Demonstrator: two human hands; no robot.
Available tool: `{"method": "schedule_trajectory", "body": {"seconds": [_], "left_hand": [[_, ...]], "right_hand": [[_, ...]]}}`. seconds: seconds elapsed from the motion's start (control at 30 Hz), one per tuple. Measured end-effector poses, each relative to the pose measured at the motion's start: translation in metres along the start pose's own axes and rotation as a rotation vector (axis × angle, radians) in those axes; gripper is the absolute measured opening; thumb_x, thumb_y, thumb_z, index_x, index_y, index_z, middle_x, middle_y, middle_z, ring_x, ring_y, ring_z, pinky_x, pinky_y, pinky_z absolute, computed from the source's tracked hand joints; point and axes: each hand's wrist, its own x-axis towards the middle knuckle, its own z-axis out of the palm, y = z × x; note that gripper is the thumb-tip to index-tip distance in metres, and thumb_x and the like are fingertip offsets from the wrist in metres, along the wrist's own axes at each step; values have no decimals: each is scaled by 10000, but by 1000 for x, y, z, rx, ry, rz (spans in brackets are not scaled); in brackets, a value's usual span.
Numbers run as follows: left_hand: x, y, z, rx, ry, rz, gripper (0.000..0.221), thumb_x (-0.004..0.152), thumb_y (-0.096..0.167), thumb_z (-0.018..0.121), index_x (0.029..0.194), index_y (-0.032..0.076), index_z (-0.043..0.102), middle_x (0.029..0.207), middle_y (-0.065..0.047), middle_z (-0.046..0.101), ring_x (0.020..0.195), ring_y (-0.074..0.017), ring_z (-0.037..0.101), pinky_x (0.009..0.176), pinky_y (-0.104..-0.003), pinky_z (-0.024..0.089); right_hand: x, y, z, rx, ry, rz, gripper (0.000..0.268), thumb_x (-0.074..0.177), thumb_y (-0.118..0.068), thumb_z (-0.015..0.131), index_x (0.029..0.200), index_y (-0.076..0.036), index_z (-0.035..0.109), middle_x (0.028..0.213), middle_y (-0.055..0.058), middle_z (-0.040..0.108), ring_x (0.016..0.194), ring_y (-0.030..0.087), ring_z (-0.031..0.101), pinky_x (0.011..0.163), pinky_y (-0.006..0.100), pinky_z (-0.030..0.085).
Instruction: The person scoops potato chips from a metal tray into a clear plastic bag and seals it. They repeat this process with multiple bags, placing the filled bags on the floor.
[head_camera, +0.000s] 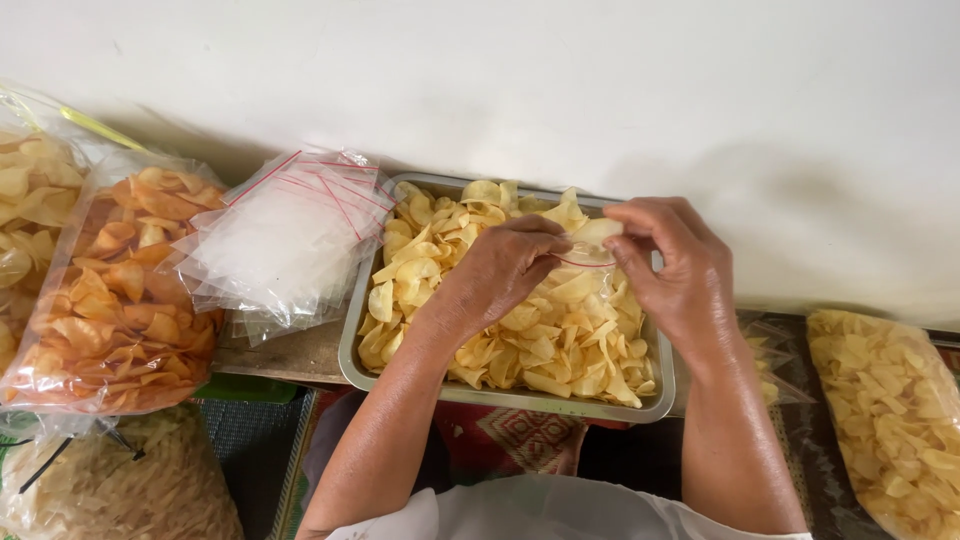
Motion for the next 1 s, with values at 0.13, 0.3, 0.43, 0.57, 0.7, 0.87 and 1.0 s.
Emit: {"method": "schedule_trajectory", "body": {"seconds": [0.13,0.3,0.43,0.57,0.7,0.87,1.0], "left_hand": [[1,1,-4,10,6,-18,172,947,5,664,1089,14,762,1115,-196,720,1047,-363,721,877,-393,610],[1,4,-7,-9,7,-24,190,947,7,667,1118,-7,748,1128,-217,715,1062,-386,711,885,-414,609],[-1,5,-8,-33,32,6,231,942,23,686,1165,23,744,1120,-217,711,1024,-425,709,863,-463,604],[-3,5,-7,-40,50,28,252,944,34,686,1192,25,732,1139,-214,713,1032,-437,707,853,-481,601],[-2,-5,-11,-48,79,40,247,945,61,692,1188,46,730,1144,-209,709,1043,-448,695,852,-496,600],[-6,2,-22,-105,172,41,205,960,26,679,1145,42,765,1082,-233,716,985,-406,732,827,-403,622],[-4,0,-17,-88,165,56,210,952,26,686,1143,58,766,1067,-216,723,978,-394,736,814,-406,624]], "right_hand": [[3,-17,0,-45,-64,37,315,910,94,732,1188,-55,721,1071,189,663,898,341,727,794,439,631],[3,-16,5,-139,-139,10,288,937,57,703,1200,-57,727,1097,196,663,924,347,718,830,450,622],[-1,-27,7,-263,-219,6,220,1004,-25,642,1198,-88,724,1118,130,669,972,304,714,822,442,613],[-5,-22,13,-349,-217,-105,326,1042,-65,582,1324,-195,679,1103,52,713,1016,259,719,923,421,561],[-4,-12,19,-304,-185,-162,387,1017,17,555,1340,-173,653,1131,63,725,1085,262,708,966,427,529],[-1,-4,10,-303,-34,-281,451,983,158,466,1346,-34,652,1153,129,722,1169,312,639,1033,469,467],[-4,-14,8,-295,-124,-177,493,969,133,499,1399,-72,628,1075,176,717,930,337,684,817,435,558]]}}
